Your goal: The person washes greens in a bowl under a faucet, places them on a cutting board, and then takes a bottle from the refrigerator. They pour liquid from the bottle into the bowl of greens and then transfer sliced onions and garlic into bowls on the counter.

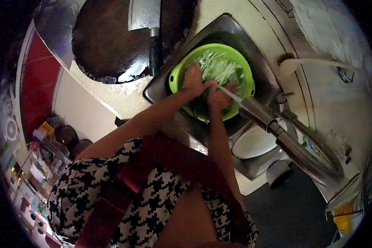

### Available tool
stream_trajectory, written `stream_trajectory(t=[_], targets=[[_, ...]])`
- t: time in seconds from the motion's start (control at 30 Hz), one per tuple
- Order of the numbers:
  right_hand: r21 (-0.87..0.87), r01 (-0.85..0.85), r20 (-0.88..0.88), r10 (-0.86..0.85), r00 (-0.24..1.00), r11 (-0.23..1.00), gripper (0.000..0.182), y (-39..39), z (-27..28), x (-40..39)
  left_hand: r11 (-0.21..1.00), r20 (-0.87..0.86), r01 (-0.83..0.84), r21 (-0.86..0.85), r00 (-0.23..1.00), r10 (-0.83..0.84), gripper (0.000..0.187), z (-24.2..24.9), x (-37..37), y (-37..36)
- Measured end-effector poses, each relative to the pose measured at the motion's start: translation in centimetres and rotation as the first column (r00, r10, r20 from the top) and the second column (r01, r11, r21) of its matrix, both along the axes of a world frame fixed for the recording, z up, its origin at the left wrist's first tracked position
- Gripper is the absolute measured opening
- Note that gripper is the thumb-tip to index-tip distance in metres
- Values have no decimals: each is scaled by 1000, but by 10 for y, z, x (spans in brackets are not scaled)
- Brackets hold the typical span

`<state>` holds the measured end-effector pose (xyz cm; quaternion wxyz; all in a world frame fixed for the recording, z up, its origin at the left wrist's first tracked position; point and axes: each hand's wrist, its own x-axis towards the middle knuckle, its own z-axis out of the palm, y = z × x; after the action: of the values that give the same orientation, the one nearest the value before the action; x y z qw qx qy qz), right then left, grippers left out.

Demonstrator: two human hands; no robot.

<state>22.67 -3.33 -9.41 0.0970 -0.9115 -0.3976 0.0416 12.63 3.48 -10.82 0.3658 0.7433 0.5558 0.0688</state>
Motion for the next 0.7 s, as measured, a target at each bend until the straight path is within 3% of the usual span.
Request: stream_trajectory(t=[0.03,0.07,0.13,0.17,0.23,0.3,0.33,0.4,0.47,0.5,0.57,0.6,0.67,0.7], targets=[[47,-17,-34,19,999,999,81,-3,-7,0,1000,-2,14,12,1000,-14,96,-18,-1,-3],[-16,-46,10,47,999,999,83,-3,-15,0,999,-4,27,27,1000,-27,94,-36,-1,-5],[-139,-101,90,114,989,985,85,2,-24,-2,954,-166,156,255,979,-116,88,-66,-1,-10],[-149,-87,48,96,994,985,84,3,-25,-3,906,-254,231,355,956,-144,85,-78,-1,-11],[-174,-58,-34,53,998,983,84,7,-15,-7,917,-425,288,278,893,-152,85,-67,4,-9],[-124,-121,67,130,989,985,82,4,-21,-3,947,-380,245,207,912,-153,86,-66,6,-9],[-101,-154,117,165,979,983,81,4,-20,-2,969,-252,182,168,958,-137,87,-56,5,-6],[97,-411,187,389,902,907,68,4,-5,2,994,-41,105,36,994,-104,91,-44,0,0],[-4,-451,71,451,890,892,61,11,24,5,987,122,84,-138,990,-68,96,-31,-3,6],[-205,-384,-88,373,923,900,60,15,39,6,977,149,57,-204,989,-26,97,-14,-6,13],[-216,-267,-254,210,944,939,64,7,39,12,940,190,4,-341,980,65,100,25,-13,24],[-20,-183,-290,170,942,983,71,-5,24,18,958,226,-44,-282,968,111,100,25,-14,22],[187,4,-373,67,925,982,80,-14,18,31,974,302,-150,-171,933,197,99,16,-16,13],[198,93,-414,-3,910,976,81,-10,23,38,957,343,-198,-213,902,263,96,9,-16,6]])
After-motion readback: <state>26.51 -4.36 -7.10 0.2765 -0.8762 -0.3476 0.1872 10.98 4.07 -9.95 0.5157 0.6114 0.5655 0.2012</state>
